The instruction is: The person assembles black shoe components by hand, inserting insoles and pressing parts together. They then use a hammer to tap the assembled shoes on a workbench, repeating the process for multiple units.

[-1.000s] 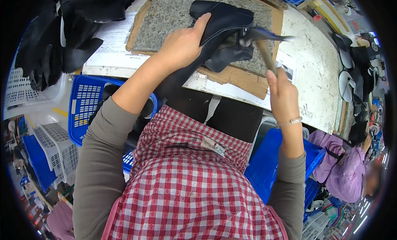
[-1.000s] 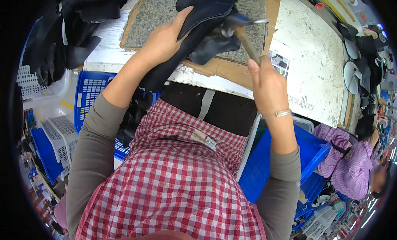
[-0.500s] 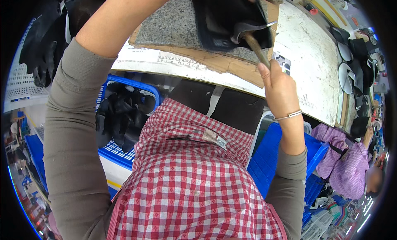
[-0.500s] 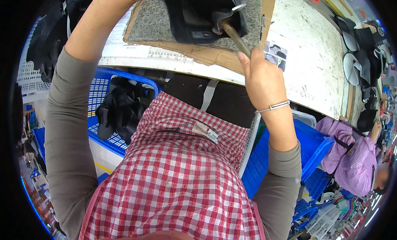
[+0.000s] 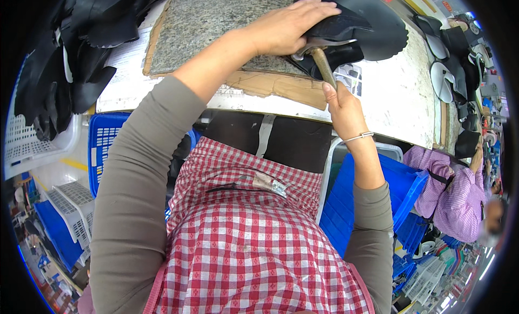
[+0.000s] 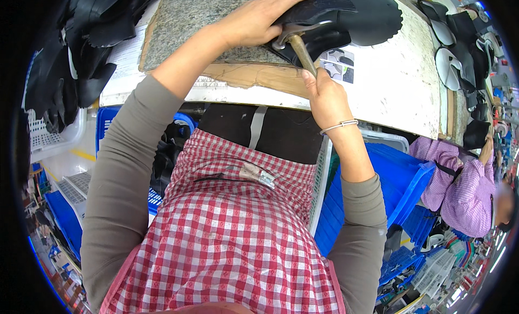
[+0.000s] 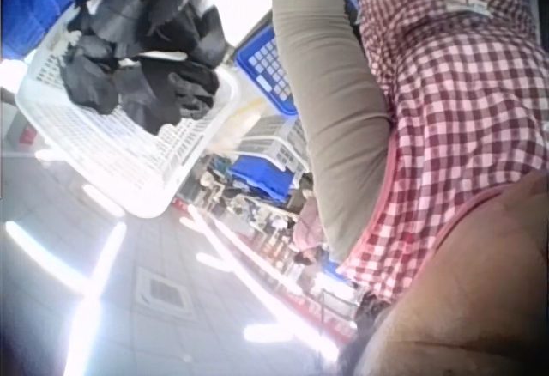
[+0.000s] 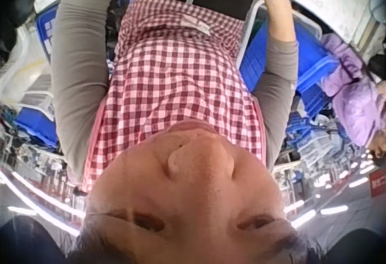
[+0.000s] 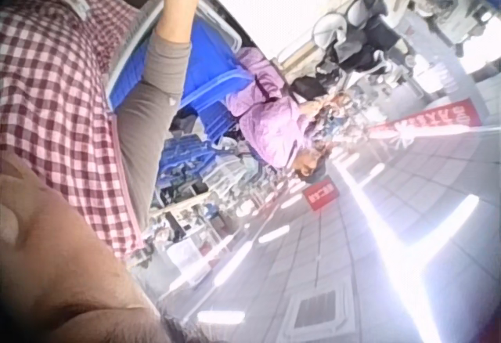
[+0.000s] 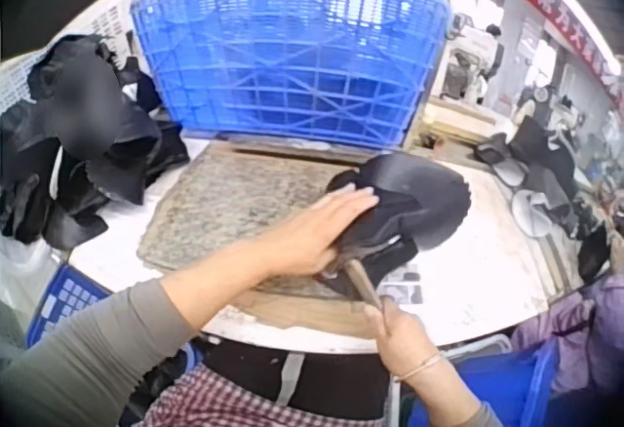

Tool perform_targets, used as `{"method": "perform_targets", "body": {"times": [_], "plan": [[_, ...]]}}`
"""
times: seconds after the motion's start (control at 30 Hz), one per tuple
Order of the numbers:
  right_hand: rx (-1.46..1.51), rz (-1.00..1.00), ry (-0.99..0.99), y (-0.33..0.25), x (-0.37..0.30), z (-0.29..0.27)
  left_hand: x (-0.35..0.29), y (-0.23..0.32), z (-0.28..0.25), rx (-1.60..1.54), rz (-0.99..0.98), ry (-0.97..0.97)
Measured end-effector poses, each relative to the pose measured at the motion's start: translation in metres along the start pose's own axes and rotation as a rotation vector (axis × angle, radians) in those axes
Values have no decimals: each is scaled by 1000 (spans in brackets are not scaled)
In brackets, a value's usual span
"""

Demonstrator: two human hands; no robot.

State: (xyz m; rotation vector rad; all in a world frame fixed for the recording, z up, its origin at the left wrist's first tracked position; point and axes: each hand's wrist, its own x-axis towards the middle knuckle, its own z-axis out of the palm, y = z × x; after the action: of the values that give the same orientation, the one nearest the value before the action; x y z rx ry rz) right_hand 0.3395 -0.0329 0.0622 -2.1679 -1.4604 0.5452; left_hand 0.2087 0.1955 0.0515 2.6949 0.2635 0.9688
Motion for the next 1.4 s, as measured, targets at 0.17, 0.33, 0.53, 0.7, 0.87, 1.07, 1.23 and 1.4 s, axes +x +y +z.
{"method": "perform_targets", "body": {"times": [0.17,0.33,0.53,0.7,0.87,1.07,1.23,1.4], "plan": [[22,-18,50,-12,-27,-25,20,-15,-60,-9,144,177],[28,-104,109,-21,-18,-32,-21,-23,-126,232,134,-56],[-235,-235,91,-2,31,24,-24,-5,-127,-112,-150,-319],[-366,-281,131,-4,30,26,10,-1,-116,-91,-245,-481],[-357,-310,104,-43,18,-12,28,-8,-107,-102,-237,-488],[-320,-311,-38,-62,28,-12,25,-12,-107,-85,-278,-489],[-256,-238,165,-58,27,-9,20,-13,-107,-116,-211,-398],[-307,-402,35,-60,28,-7,15,-14,-105,-94,-286,-464]]}}
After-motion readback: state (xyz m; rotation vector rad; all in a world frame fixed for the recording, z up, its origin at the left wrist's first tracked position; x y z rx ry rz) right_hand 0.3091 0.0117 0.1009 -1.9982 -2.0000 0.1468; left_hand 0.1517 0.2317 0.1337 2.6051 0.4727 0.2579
